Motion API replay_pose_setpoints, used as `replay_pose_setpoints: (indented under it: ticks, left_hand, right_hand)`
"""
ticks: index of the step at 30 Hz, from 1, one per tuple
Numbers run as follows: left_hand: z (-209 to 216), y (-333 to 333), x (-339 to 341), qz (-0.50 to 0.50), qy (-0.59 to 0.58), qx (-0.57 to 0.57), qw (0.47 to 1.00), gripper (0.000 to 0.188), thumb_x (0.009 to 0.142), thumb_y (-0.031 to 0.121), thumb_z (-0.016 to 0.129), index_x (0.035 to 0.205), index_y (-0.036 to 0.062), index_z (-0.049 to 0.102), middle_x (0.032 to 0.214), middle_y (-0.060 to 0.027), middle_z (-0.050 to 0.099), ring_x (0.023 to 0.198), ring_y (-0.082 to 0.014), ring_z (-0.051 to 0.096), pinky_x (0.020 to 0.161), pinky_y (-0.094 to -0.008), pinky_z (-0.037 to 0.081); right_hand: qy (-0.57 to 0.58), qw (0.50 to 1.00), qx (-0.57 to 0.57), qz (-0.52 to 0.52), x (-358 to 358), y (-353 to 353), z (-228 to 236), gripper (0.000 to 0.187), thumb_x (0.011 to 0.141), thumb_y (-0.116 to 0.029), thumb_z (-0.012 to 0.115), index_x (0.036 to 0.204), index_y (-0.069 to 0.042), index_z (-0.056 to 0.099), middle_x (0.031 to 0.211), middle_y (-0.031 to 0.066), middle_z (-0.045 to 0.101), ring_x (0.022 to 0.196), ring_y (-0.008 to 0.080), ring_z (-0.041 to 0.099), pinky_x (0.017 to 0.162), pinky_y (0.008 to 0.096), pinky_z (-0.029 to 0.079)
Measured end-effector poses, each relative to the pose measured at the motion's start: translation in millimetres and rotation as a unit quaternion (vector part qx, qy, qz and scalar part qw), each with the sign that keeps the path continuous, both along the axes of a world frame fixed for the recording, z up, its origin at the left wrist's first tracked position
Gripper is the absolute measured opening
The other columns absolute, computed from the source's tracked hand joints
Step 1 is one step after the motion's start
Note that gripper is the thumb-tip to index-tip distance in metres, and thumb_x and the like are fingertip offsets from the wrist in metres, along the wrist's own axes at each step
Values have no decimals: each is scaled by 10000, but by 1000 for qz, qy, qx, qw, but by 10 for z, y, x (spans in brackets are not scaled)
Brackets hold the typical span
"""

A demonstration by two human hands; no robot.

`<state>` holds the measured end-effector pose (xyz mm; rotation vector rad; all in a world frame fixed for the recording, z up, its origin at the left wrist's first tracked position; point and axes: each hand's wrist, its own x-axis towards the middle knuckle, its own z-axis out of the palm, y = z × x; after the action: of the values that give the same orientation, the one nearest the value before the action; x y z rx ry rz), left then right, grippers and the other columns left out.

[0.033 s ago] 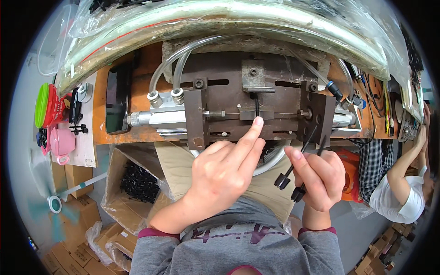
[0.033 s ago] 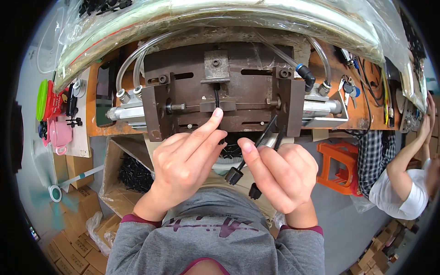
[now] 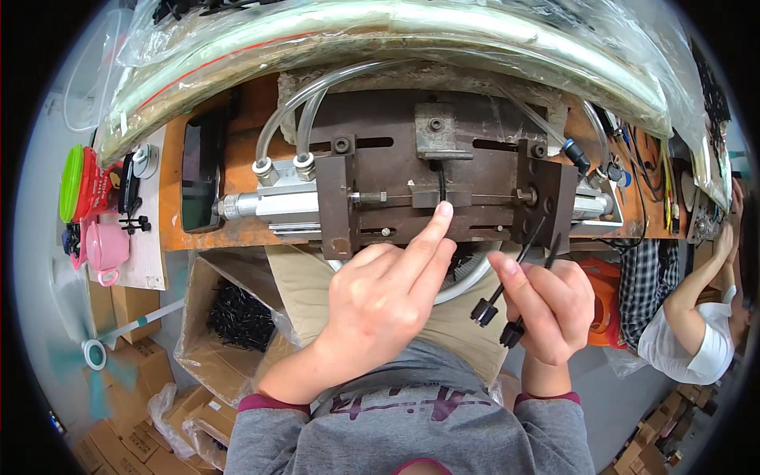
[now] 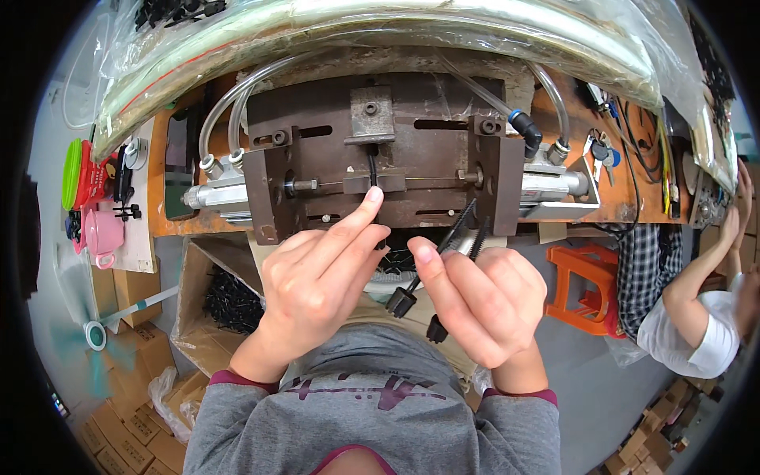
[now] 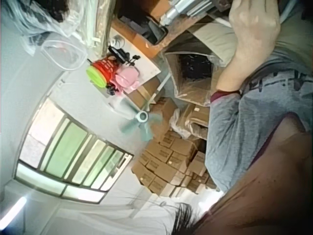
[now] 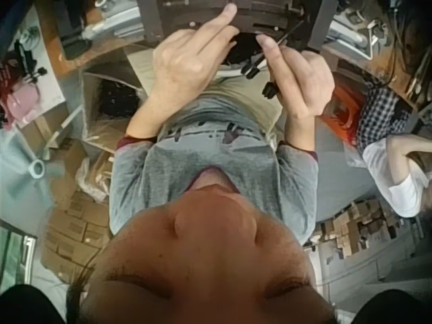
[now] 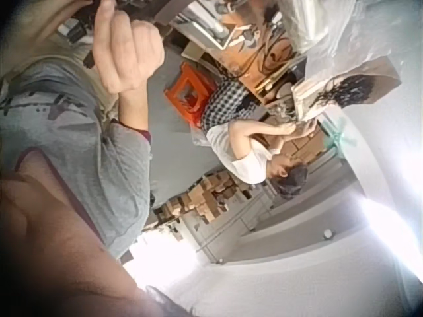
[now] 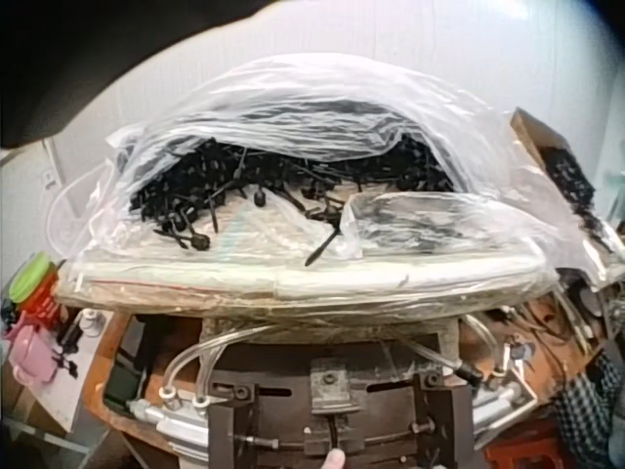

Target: The person is assembling small black plastic components using a pneumatic clamping machine.

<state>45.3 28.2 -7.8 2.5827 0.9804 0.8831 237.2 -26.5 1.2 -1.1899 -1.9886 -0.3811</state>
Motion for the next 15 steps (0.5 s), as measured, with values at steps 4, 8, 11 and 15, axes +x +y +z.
replay_pose_setpoints:
  ticks: [4, 8, 11, 15]
  left_hand:
    - [103, -55, -46, -73, -155, -129, 977, 332, 677, 63, 837, 982, 3, 718, 1068, -144, 722, 732, -197, 698, 620, -285, 548]
    - [128, -128, -72, -113, -216, -158, 957, 340, 679, 45, 850, 993, -3, 729, 924, -118, 730, 734, -213, 709, 615, -291, 562]
    - [117, -138, -94, -70, -167, -112, 977, 360, 637, 31, 843, 978, -4, 733, 953, -128, 716, 780, -231, 695, 657, -304, 564]
    - [-59, -90, -38, 6, -83, -17, 996, 343, 603, 27, 810, 934, -7, 730, 1114, -162, 696, 832, -245, 669, 709, -322, 557]
  right_hand:
    - [-16, 999, 33, -7, -49, 24, -51, 321, 614, 2, 798, 931, 15, 750, 883, 49, 615, 604, 134, 512, 499, 254, 425]
    - [3, 1000, 22, 18, -119, 30, -57, 331, 601, 0, 771, 931, 12, 749, 896, 76, 632, 631, 147, 550, 542, 262, 476]
    - [50, 999, 13, 8, -66, 69, -125, 378, 605, -17, 756, 982, 9, 743, 919, 96, 642, 673, 174, 606, 562, 282, 508]
    - [156, 987, 4, -36, -29, 42, -152, 432, 665, -112, 902, 1029, -16, 689, 953, 87, 642, 775, 208, 667, 580, 317, 538]
